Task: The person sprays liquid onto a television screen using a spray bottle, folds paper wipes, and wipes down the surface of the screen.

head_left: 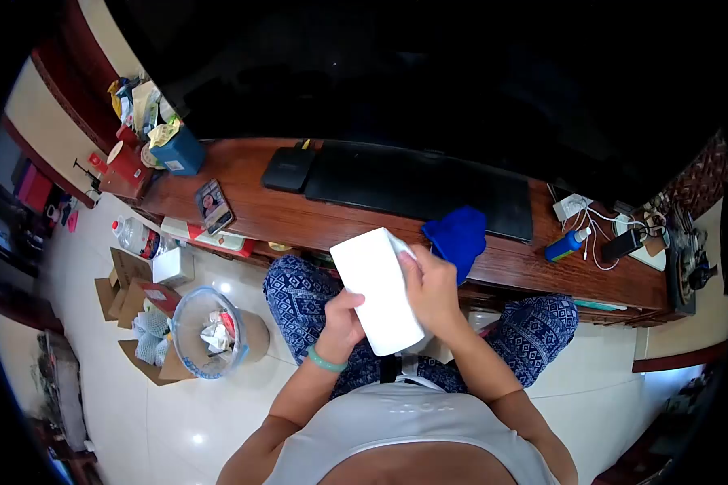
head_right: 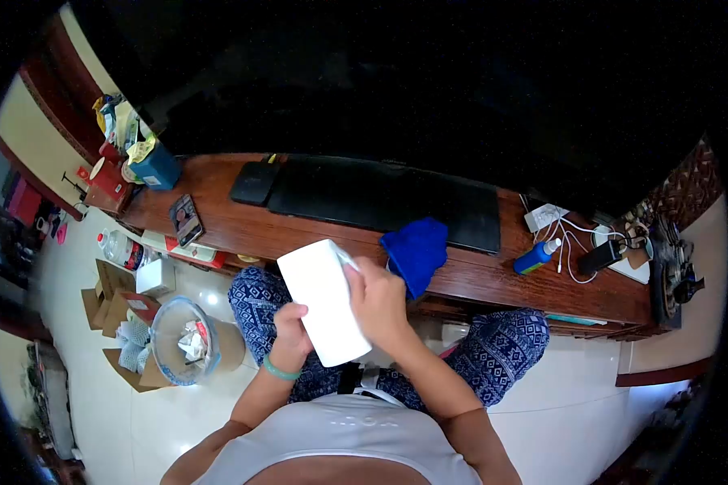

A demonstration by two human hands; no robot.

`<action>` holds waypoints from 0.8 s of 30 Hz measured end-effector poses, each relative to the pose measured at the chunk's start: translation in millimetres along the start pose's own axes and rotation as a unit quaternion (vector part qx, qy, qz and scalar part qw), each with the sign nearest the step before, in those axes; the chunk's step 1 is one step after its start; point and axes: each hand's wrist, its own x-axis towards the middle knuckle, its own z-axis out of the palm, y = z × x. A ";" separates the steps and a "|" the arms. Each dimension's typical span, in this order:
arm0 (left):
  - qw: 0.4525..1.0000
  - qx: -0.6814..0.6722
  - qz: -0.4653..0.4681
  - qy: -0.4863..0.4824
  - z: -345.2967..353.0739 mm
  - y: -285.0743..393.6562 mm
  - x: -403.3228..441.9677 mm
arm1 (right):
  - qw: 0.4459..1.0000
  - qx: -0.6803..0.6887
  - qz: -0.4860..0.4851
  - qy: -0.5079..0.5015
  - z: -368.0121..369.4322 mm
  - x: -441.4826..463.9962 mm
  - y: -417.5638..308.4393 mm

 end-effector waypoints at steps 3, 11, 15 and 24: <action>0.998 -0.037 -0.016 0.055 -1.5 7.8 -2.5 | 0.999 0.016 0.033 0.040 -4.6 7.6 5.5; 0.983 0.142 0.011 0.114 16.4 0.6 1.8 | 0.982 0.059 -0.022 0.178 -36.7 8.3 2.7; 0.969 0.187 0.102 0.125 60.7 19.4 -6.0 | 0.965 0.006 -0.034 0.259 -57.3 10.7 25.2; 0.941 0.263 0.176 0.122 77.2 27.9 -15.6 | 0.930 -0.026 -0.125 0.346 -64.4 -1.6 19.0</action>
